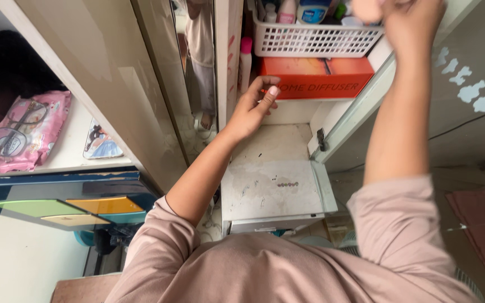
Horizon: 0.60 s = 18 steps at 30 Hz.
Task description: The person packs a beige tote bag on a small table: they rummage inside it, take out a polka-dot pouch, retrieve a small round jar from a mirrored cabinet, coil a white earphone cable and place it in the bag, add a small bottle and a powder compact, then place the packed bag onto a cabinet shelf.
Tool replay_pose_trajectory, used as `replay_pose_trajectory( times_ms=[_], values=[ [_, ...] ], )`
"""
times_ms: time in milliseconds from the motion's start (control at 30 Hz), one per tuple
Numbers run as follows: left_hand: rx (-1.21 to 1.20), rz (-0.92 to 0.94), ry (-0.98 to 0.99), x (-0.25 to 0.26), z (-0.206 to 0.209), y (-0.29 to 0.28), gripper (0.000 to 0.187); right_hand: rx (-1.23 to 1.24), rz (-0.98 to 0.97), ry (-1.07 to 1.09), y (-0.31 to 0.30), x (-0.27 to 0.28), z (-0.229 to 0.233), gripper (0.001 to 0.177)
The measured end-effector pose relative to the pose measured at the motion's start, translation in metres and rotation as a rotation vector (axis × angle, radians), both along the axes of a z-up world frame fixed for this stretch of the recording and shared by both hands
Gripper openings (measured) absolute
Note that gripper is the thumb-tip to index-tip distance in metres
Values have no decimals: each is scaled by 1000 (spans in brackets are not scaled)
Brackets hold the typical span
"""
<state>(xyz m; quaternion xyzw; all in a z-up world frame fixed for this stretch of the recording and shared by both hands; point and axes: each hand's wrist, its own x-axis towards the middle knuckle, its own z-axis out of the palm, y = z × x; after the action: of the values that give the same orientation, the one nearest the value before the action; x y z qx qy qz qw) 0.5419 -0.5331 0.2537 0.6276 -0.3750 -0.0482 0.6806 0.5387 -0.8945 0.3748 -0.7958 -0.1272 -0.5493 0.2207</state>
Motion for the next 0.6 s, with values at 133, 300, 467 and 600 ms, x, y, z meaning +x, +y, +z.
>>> replay_pose_trajectory(
  times_ms=[133, 300, 467, 600],
  values=[
    [-173, -109, -1, 4, 0, -18, 49, 441, 329, 528, 83, -50, -40, 22],
    [-46, 214, -93, -2, -10, -48, 36, 200, 186, 506, 163, -78, -75, 18],
    [-24, 346, -256, -3, -1, -68, 35, 388, 262, 710, 141, -81, -56, 21],
    [-139, 260, -338, 10, 25, -83, 52, -199, 65, 72, 82, -62, -20, 16]
  ],
)
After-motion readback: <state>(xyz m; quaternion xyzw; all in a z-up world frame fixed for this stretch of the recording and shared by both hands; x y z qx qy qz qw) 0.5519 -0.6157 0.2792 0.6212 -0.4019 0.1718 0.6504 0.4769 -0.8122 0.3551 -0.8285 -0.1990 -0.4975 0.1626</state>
